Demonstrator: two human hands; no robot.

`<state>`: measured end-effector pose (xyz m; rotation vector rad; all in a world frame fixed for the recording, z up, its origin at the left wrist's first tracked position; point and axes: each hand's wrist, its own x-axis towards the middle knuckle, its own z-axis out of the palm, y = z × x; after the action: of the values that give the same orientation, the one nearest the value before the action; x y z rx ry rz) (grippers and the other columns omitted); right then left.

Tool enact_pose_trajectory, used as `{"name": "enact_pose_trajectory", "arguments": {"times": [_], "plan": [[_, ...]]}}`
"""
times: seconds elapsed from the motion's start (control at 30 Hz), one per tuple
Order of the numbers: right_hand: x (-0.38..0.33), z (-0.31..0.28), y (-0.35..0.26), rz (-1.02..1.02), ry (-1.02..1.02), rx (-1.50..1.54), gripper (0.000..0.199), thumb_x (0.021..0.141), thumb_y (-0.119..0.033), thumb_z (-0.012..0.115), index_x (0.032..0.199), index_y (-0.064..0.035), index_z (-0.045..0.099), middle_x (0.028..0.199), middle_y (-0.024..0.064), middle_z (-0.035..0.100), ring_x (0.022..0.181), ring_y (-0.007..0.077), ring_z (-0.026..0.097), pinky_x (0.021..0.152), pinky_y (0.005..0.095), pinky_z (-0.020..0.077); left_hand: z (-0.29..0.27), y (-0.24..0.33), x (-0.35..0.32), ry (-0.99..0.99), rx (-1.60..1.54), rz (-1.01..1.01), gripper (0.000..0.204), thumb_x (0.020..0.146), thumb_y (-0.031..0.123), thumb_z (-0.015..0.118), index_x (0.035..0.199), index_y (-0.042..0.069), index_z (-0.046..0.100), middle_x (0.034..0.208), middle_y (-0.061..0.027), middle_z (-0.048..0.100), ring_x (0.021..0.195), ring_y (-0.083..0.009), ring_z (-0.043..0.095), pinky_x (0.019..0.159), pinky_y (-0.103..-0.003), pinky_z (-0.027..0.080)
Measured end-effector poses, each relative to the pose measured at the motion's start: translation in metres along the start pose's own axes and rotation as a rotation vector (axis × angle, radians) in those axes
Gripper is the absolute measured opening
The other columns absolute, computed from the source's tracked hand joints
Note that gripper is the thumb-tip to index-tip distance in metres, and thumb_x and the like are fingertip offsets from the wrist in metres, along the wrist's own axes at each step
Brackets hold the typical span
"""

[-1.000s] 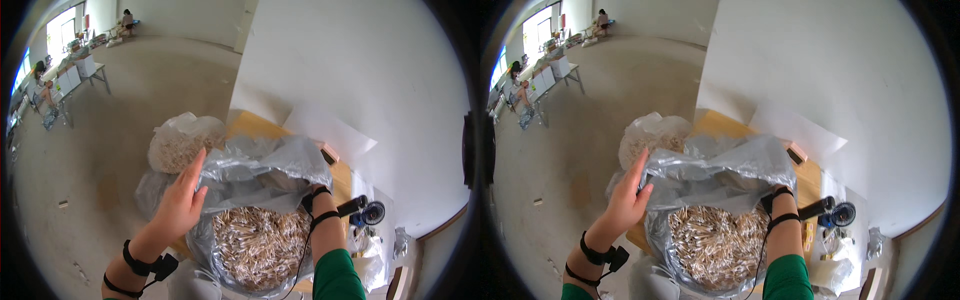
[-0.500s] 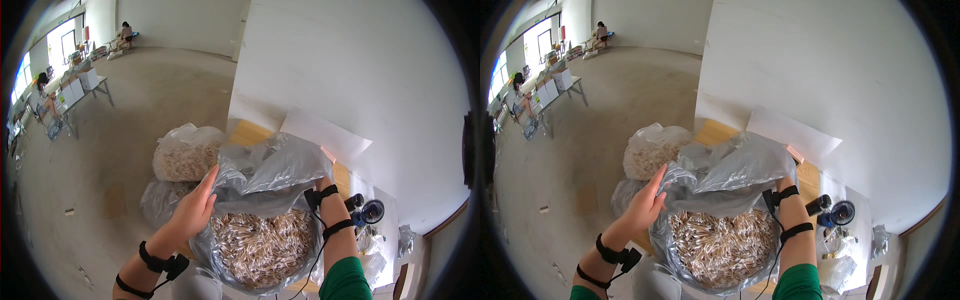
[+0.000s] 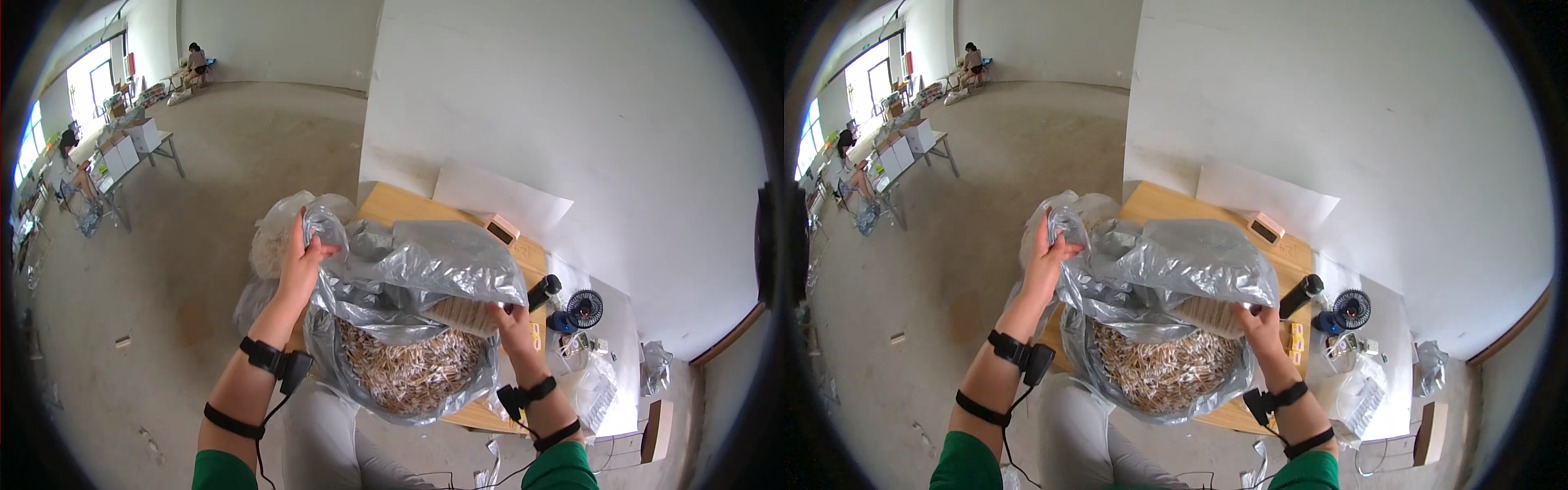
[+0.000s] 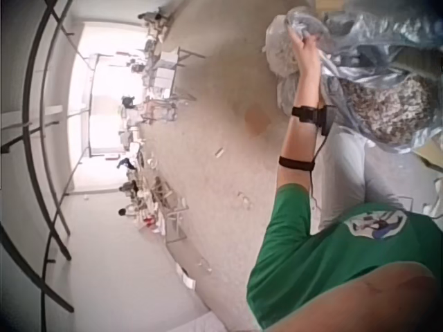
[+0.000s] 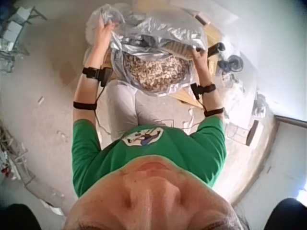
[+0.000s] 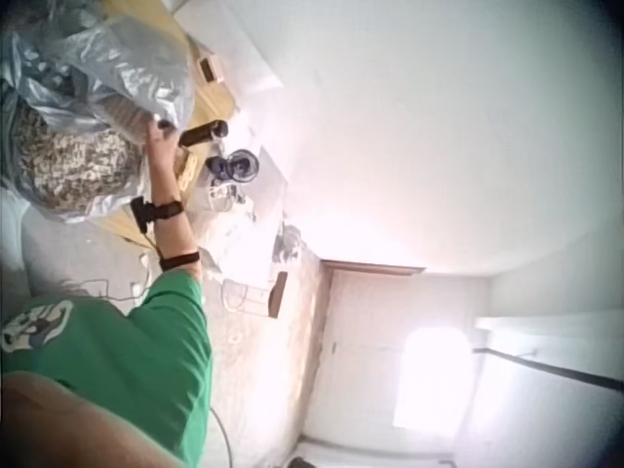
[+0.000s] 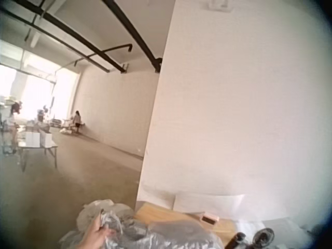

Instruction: The recorder is packaging small sachets into plastic bags at a workstation.

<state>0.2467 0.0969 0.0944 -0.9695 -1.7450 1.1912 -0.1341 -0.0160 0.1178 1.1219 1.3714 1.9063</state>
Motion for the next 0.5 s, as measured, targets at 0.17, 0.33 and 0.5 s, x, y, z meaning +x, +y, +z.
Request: {"name": "enact_pose_trajectory", "arguments": {"times": [0.17,0.33,0.5], "plan": [[-0.077,-0.022,-0.006,0.051,0.103,0.317,0.054,0.078,-0.008,0.061,0.128,-0.0001,0.043,0.123,0.0103,0.052,0.114,0.0221,0.049,0.098,0.0353,0.0373,0.017,0.004,0.01,0.163,-0.231,-0.094,0.05,0.094,0.001,0.04,0.14,0.01,0.025,0.115,-0.0121,0.052,0.09,-0.0204,0.062,0.082,-0.034,0.051],[-0.107,-0.038,-0.035,0.228,0.03,0.348,0.042,0.075,-0.01,0.06,0.116,-0.0012,0.054,0.099,0.0074,0.058,0.088,0.0132,0.054,0.077,0.0264,0.0434,-0.035,-0.02,0.029,0.285,-0.309,-0.086,0.05,0.088,0.001,0.047,0.135,0.01,0.034,0.115,-0.0098,0.053,0.093,-0.021,0.059,0.084,-0.033,0.049],[-0.105,-0.029,-0.071,0.108,0.211,0.573,0.028,0.079,-0.008,0.057,0.106,-0.0008,0.055,0.091,0.0053,0.056,0.083,0.0127,0.054,0.074,0.0246,0.0437,-0.02,0.011,-0.017,-0.109,0.045,0.012,0.067,0.083,0.011,0.061,0.141,0.01,0.026,0.132,-0.0162,0.043,0.117,-0.028,0.045,0.099,-0.037,0.037]]}}
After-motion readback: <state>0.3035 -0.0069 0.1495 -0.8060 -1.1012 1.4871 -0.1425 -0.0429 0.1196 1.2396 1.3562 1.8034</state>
